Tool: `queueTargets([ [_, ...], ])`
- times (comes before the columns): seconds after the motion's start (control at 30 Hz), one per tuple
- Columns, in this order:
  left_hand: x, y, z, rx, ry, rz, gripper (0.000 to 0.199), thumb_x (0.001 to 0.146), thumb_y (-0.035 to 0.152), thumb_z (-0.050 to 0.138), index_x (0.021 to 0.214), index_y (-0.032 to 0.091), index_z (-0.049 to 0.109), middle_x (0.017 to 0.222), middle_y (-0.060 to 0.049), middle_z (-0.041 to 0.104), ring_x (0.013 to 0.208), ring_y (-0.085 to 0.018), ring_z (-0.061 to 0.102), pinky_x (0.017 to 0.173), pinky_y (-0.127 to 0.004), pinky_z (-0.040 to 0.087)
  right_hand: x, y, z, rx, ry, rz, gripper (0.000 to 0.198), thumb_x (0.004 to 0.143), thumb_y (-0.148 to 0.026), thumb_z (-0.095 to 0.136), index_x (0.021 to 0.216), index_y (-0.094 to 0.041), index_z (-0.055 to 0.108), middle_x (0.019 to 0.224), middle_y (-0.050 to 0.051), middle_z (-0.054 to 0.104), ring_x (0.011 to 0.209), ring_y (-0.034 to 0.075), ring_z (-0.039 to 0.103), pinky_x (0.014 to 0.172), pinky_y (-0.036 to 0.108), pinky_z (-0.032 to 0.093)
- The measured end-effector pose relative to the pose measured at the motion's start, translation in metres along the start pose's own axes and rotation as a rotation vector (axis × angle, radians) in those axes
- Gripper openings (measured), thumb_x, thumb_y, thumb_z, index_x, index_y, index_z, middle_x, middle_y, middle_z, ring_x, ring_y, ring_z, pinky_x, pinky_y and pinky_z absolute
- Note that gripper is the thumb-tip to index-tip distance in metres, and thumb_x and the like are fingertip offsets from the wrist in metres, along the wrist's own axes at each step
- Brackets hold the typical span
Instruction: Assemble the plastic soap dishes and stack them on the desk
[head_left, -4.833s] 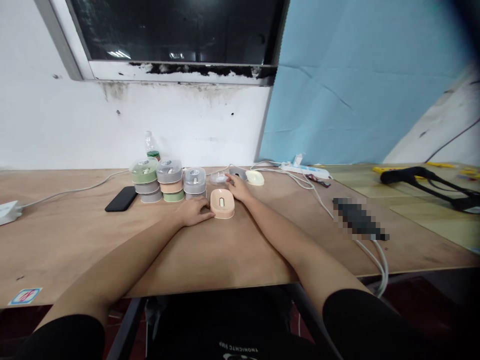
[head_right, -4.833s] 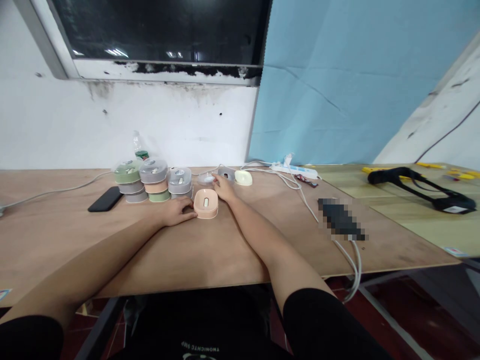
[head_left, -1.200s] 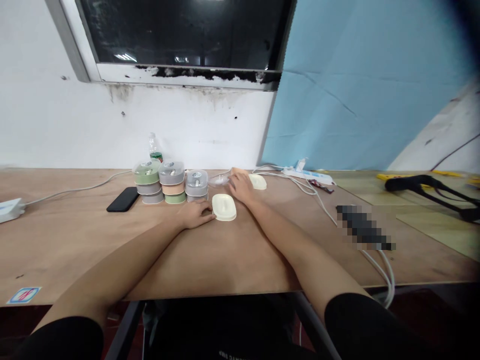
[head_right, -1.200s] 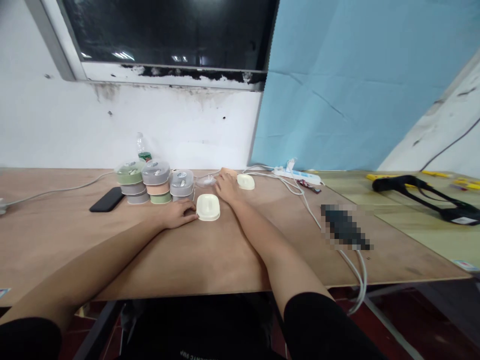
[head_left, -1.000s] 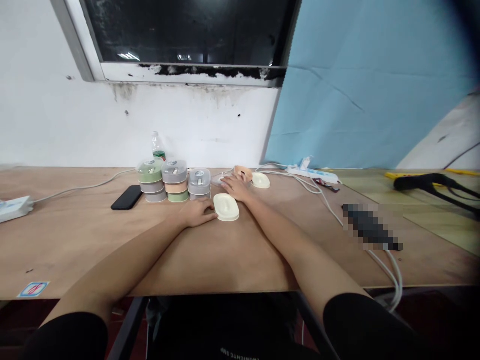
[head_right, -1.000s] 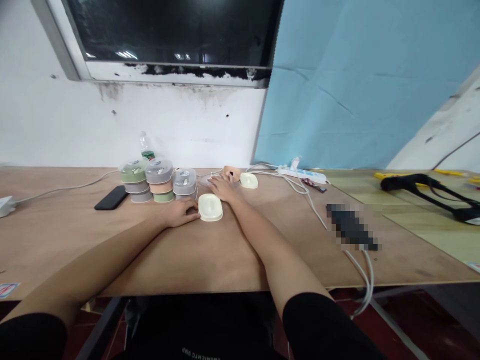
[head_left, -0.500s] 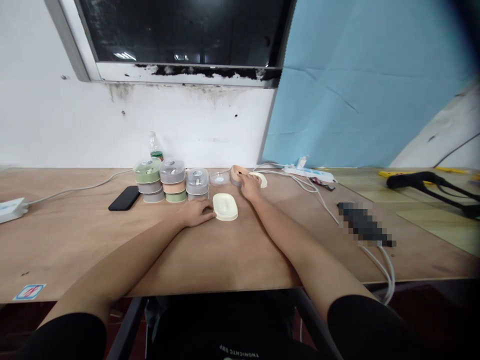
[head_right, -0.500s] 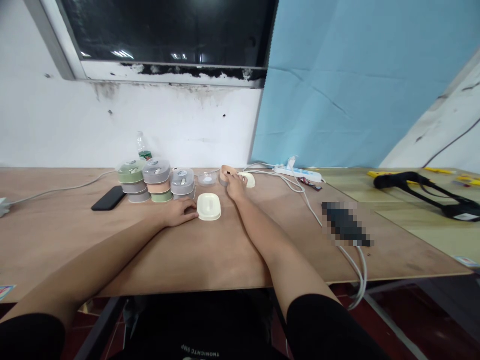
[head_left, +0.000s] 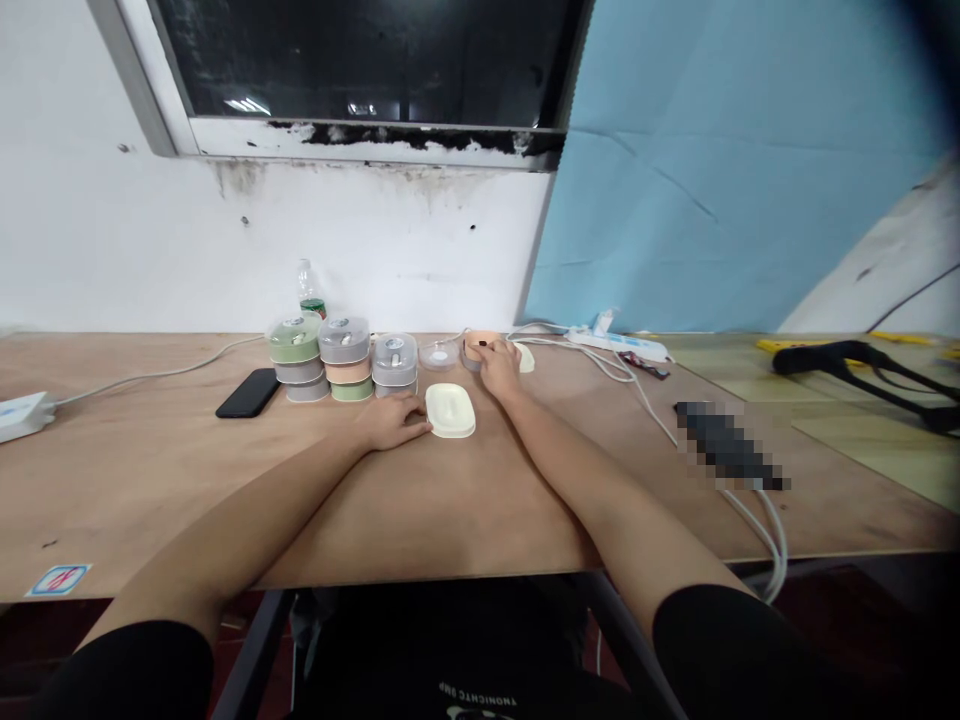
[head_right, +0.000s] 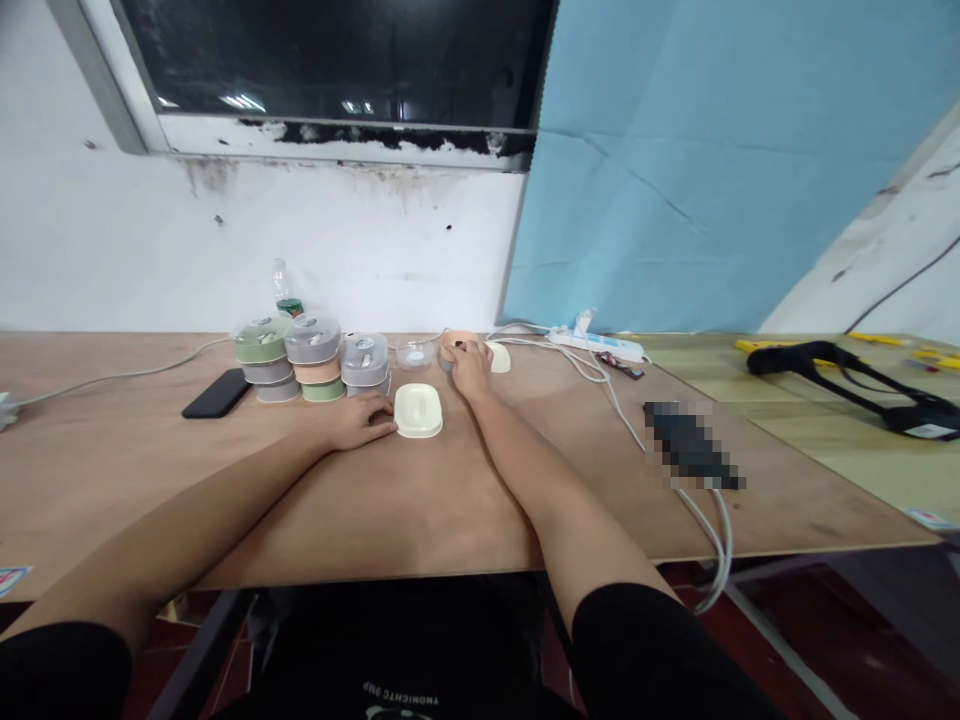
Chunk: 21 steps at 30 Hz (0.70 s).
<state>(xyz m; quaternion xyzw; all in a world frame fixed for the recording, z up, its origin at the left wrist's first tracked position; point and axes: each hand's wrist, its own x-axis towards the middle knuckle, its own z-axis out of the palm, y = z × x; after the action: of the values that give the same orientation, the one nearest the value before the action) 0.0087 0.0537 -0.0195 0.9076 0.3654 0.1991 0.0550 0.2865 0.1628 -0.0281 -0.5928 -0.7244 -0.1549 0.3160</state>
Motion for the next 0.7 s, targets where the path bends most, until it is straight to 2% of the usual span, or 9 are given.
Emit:
queueTargets([
  [0.2, 0.0, 0.0, 0.0, -0.009, 0.001, 0.002, 0.04, 0.088, 0.055, 0.05, 0.105, 0.021, 0.063, 0.108, -0.008, 0.064, 0.097, -0.024, 0.063, 0.086, -0.038, 0.051, 0.001, 0.004, 0.002, 0.052, -0.05, -0.05, 0.044, 0.086, -0.012, 0.044, 0.121, -0.024, 0.068, 0.106, 0.011, 0.063, 0.097, 0.025, 0.048, 0.091, 0.039, 0.033],
  [0.4, 0.0, -0.002, 0.002, 0.021, 0.009, 0.009, 0.042, 0.089, 0.057, 0.049, 0.106, 0.021, 0.063, 0.108, -0.008, 0.064, 0.096, -0.024, 0.063, 0.085, -0.037, 0.051, -0.008, -0.011, -0.014, 0.173, 0.109, -0.117, 0.035, 0.093, -0.025, 0.041, 0.115, -0.018, 0.068, 0.106, 0.012, 0.064, 0.105, 0.028, 0.049, 0.096, 0.044, 0.035],
  [0.53, 0.0, -0.002, 0.003, 0.022, 0.005, 0.03, 0.041, 0.089, 0.055, 0.049, 0.108, 0.021, 0.063, 0.108, -0.008, 0.065, 0.097, -0.024, 0.063, 0.086, -0.037, 0.05, -0.032, -0.02, -0.041, 0.346, 0.053, -0.337, 0.036, 0.095, -0.043, 0.044, 0.109, -0.02, 0.068, 0.103, 0.011, 0.066, 0.103, 0.027, 0.054, 0.094, 0.044, 0.04],
  [0.63, 0.0, -0.002, 0.002, 0.011, 0.009, 0.029, 0.04, 0.09, 0.055, 0.049, 0.107, 0.021, 0.063, 0.107, -0.008, 0.065, 0.096, -0.023, 0.063, 0.085, -0.036, 0.05, -0.054, -0.026, -0.064, 0.421, -0.113, -0.581, 0.047, 0.088, -0.058, 0.052, 0.114, -0.02, 0.065, 0.103, 0.01, 0.067, 0.098, 0.026, 0.057, 0.09, 0.043, 0.043],
  [0.7, -0.001, -0.001, 0.002, 0.004, 0.013, 0.03, 0.04, 0.089, 0.054, 0.05, 0.107, 0.02, 0.063, 0.107, -0.008, 0.065, 0.095, -0.023, 0.063, 0.084, -0.035, 0.05, -0.066, -0.031, -0.074, 0.38, -0.22, -0.683, 0.059, 0.079, -0.066, 0.06, 0.116, -0.019, 0.064, 0.104, 0.011, 0.066, 0.097, 0.027, 0.058, 0.088, 0.043, 0.044],
])
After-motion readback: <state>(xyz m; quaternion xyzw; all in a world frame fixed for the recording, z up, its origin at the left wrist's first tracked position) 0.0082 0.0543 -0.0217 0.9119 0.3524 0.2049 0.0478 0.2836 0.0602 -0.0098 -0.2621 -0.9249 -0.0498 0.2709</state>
